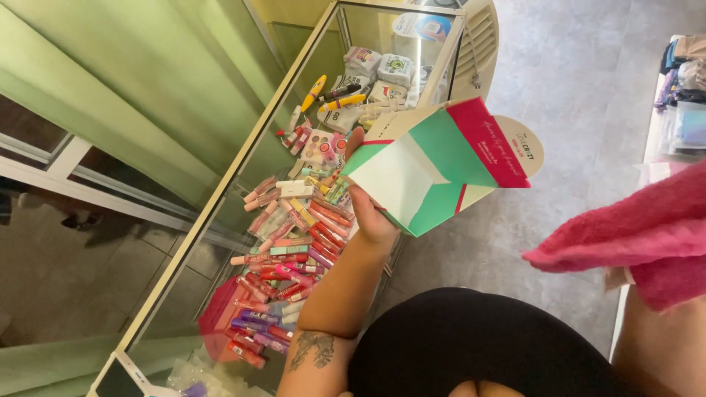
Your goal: Packing and organizing lipsticks into a cardboard display box on a glass counter.
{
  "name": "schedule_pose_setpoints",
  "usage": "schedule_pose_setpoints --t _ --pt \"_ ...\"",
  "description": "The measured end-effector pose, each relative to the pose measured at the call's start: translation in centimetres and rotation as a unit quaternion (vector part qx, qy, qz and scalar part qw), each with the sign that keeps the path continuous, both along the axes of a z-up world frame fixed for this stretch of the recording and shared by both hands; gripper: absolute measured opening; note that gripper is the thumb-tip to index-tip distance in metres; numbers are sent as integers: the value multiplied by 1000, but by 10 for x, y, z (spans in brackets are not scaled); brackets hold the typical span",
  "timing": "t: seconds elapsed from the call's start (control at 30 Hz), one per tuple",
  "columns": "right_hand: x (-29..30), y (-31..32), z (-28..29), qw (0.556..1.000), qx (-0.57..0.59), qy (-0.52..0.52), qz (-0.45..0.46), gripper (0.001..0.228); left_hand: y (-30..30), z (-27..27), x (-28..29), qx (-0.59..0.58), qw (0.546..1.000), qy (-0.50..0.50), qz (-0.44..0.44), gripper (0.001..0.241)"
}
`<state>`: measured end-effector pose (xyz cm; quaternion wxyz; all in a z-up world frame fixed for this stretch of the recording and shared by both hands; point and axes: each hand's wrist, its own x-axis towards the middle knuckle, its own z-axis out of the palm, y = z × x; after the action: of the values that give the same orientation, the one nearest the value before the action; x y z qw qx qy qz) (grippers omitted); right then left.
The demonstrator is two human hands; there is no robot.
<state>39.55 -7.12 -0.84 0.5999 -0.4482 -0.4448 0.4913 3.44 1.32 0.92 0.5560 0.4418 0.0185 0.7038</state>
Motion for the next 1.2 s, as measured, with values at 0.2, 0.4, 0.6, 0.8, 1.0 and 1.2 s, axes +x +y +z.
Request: schedule_pose_setpoints --t 0.2,0.4,0.6,0.8,1.0,1.2 --pt "-31 -20 19 976 58 -205 -44 39 3 10 1 91 995 30 -5 71" --pt "-111 -23 57 839 372 -396 14 38 3 10 24 211 961 123 126 72" --pt "-181 5 87 816 357 -439 116 39 -4 -15 28 232 933 190 201 68" --pt "-187 13 97 841 324 -413 133 39 -6 -28 38 211 961 117 138 67" --pt "-182 26 78 839 255 -452 162 34 -13 -15 18 245 903 251 250 66" --pt "-183 20 70 803 305 -493 135 37 -10 -11 23 223 917 236 231 63"
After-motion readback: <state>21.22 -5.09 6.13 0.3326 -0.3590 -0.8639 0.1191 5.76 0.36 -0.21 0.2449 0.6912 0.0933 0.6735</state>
